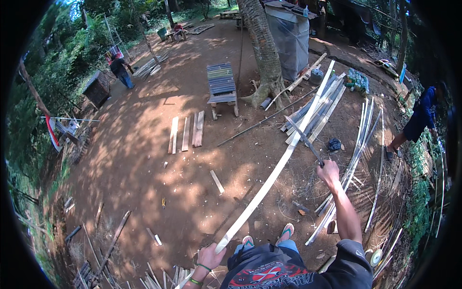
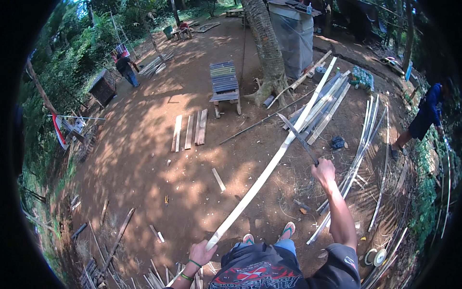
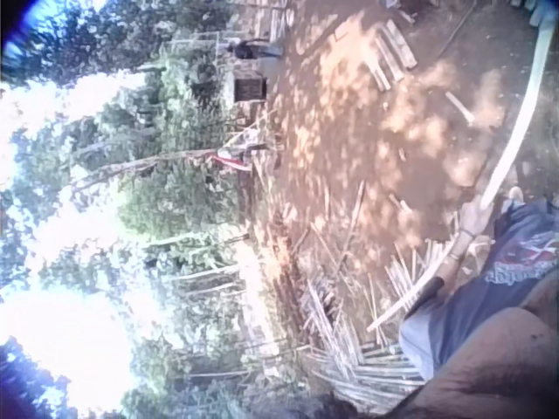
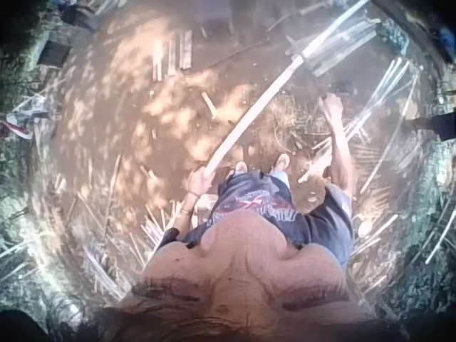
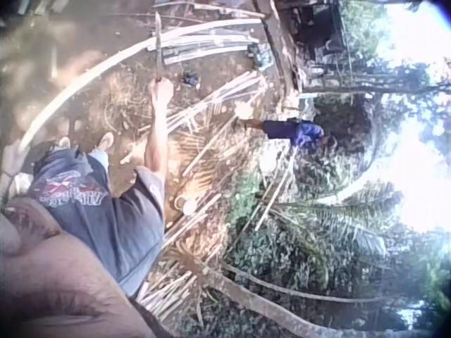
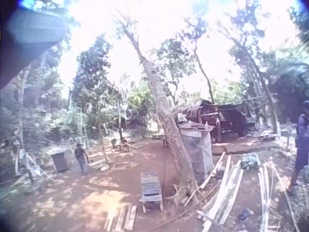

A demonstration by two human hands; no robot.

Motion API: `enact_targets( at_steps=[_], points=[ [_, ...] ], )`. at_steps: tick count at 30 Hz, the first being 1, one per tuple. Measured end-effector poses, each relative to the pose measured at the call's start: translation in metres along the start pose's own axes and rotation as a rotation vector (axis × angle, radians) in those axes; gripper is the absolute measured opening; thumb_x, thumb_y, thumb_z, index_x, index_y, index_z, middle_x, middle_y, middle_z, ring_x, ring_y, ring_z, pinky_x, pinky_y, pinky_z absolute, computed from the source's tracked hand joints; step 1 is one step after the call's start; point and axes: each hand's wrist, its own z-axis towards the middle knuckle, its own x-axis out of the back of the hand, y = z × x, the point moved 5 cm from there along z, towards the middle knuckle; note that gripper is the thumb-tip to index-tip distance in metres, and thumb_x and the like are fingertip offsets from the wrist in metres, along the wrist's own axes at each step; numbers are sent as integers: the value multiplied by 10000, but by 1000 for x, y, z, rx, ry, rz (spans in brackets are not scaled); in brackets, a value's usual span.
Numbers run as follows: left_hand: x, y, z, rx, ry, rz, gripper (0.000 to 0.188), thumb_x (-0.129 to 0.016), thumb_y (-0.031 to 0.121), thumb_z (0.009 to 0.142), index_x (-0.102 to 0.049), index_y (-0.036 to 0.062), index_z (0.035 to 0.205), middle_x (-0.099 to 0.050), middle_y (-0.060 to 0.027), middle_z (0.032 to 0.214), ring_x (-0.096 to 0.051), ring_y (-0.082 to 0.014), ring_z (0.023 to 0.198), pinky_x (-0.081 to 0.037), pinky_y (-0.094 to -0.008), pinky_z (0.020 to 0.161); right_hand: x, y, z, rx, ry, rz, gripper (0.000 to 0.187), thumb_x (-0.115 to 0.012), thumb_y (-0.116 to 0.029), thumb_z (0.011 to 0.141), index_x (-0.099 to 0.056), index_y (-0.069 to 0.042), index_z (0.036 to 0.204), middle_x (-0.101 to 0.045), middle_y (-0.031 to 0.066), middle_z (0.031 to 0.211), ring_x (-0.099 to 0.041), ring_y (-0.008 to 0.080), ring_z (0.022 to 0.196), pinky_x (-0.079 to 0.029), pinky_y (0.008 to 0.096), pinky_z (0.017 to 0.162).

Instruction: The person uses a machete to shave and smooth a long, thin piece of wood held in their left hand. They repeatedly strike the wood with the blade to remove thin strips, refining the surface. The person occasionally adjusts their grip and repositions the wood to work on different sections.

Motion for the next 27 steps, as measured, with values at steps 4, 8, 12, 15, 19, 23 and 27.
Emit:
enact_targets(
  at_steps=[4, 8, 12, 15, 19, 23, 27],
  points=[
    [-6, 7, 7, 69, -6, -34, 400, -731, 418, 817, -631, 31, 786, -664, -237, 719, -659, -455, 717, -527, -527, 681, -38, -78, -96, 217, -402, 19, 257, -628, -301, 749, -700, -59, 792, -648, 248, 694, -665, 431, 704, -532, 542, 725],
    [-8, -1, 6, 21, 5, -36, 401, -728, 420, 818, -623, 33, 798, -659, -242, 713, -656, -458, 703, -532, -526, 663, -65, -89, -120, 481, -531, -138, 245, -629, -317, 750, -710, -92, 805, -647, 209, 654, -666, 419, 658, -541, 530, 701],
    [11, -19, -8, -20, 35, -4, 392, -720, 414, 822, -599, 43, 800, -644, -230, 658, -654, -447, 654, -531, -525, 615, -52, -11, -29, 169, -165, -98, 276, -657, -274, 763, -709, -8, 814, -674, 234, 716, -673, 432, 706, -551, 517, 721],
    [23, -29, -12, -26, 69, 34, 385, -724, 411, 816, -594, 49, 798, -646, -218, 651, -656, -437, 646, -530, -527, 608, -28, 21, 18, -48, 44, -16, 236, -643, -193, 773, -707, 30, 813, -665, 260, 722, -673, 429, 719, -536, 490, 697],
    [41, -36, -7, -14, 171, 187, 335, -730, 372, 791, -590, 69, 780, -646, -177, 624, -657, -409, 613, -534, -508, 582, -24, -18, 10, 53, 42, 161, 218, -621, -173, 780, -692, 33, 787, -626, 240, 638, -644, 394, 614, -478, 453, 611],
    [73, -35, 13, -59, 286, 295, 291, -725, 338, 775, -579, 87, 760, -638, -158, 605, -656, -377, 579, -529, -483, 546, -32, -100, -24, 213, -122, 313, 231, -638, -193, 766, -717, 16, 823, -622, 205, 614, -643, 309, 560, -486, 398, 597],
    [124, -20, 38, -134, 402, 413, 248, -722, 297, 770, -578, 96, 756, -637, -146, 607, -650, -355, 555, -528, -458, 530, -47, -189, -54, 438, -290, 455, 226, -653, -194, 725, -742, -20, 839, -690, 174, 752, -692, 347, 725, -553, 395, 716]
  ],
)
